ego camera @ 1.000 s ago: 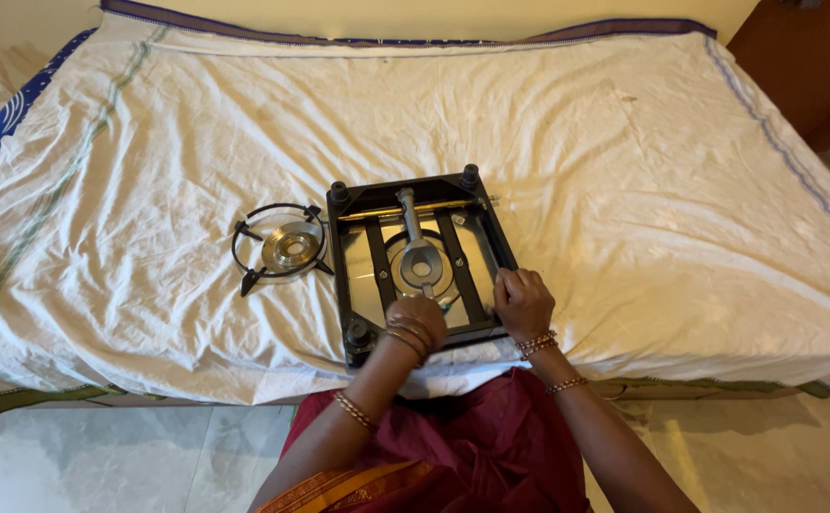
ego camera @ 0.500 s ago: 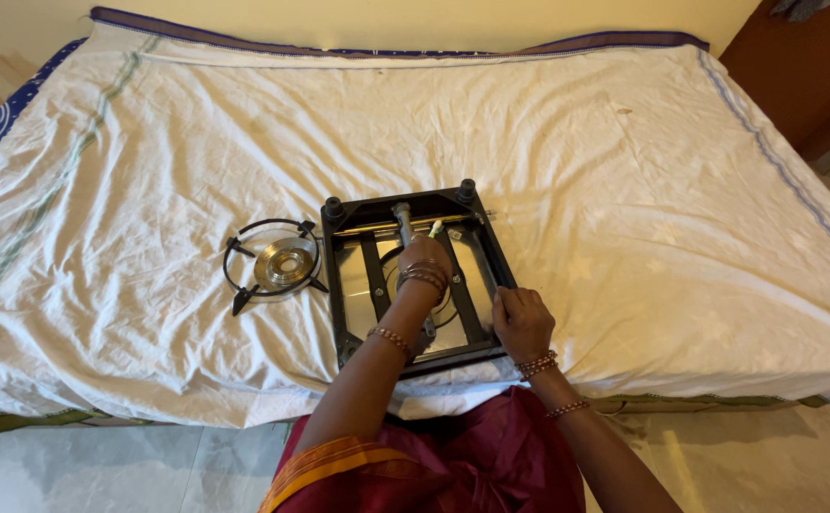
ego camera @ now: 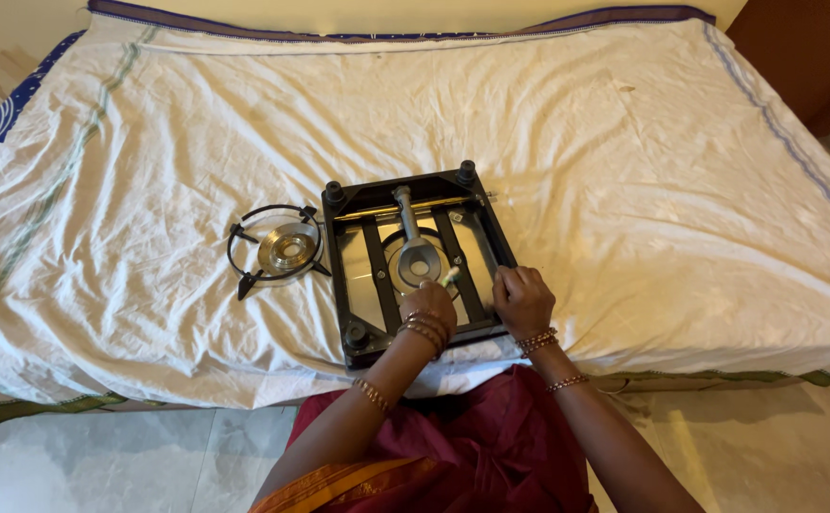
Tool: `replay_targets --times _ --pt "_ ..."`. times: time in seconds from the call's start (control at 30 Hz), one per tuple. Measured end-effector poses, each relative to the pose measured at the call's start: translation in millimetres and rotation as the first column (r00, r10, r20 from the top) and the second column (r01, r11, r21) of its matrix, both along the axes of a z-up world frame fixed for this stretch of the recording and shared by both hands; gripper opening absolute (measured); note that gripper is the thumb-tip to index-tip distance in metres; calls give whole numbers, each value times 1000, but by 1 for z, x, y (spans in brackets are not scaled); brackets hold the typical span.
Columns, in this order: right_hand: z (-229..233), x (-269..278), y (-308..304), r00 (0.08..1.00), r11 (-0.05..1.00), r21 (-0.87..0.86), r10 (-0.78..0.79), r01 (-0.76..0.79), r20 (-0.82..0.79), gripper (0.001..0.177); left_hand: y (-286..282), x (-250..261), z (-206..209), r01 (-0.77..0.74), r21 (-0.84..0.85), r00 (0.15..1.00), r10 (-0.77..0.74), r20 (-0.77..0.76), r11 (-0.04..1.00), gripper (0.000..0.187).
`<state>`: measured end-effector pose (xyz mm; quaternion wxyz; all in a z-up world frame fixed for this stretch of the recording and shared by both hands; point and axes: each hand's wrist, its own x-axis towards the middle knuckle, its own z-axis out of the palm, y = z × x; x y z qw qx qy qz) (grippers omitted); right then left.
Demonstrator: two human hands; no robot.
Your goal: The person scrubs the surface and burner area of a portable gas stove using a toothbrush. They repeatedly brush the metal top and around the burner, occasionally adjusting the stove's position on their lap.
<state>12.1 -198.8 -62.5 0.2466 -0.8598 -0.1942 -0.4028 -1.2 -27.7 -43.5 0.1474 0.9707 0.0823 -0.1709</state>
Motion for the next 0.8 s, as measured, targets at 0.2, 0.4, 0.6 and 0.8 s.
replay_targets --times 0.2,0.4,0.6,0.8 --pt "-4 1 0 1000 1000 -23 -19 18 -17 3 10 -44 25 233 49 972 -232 -28 971 31" --pt "0 1 1 999 999 -33 -32 32 0 2 44 -13 47 339 18 940 -337 -55 941 33" --pt "0 0 1 1000 1000 -18 -25 25 -6 3 31 51 30 -18 40 982 10 187 999 33" --pt "2 -2 2 1000 1000 12 -6 6 -11 5 8 111 3 -188 69 947 162 277 980 38"
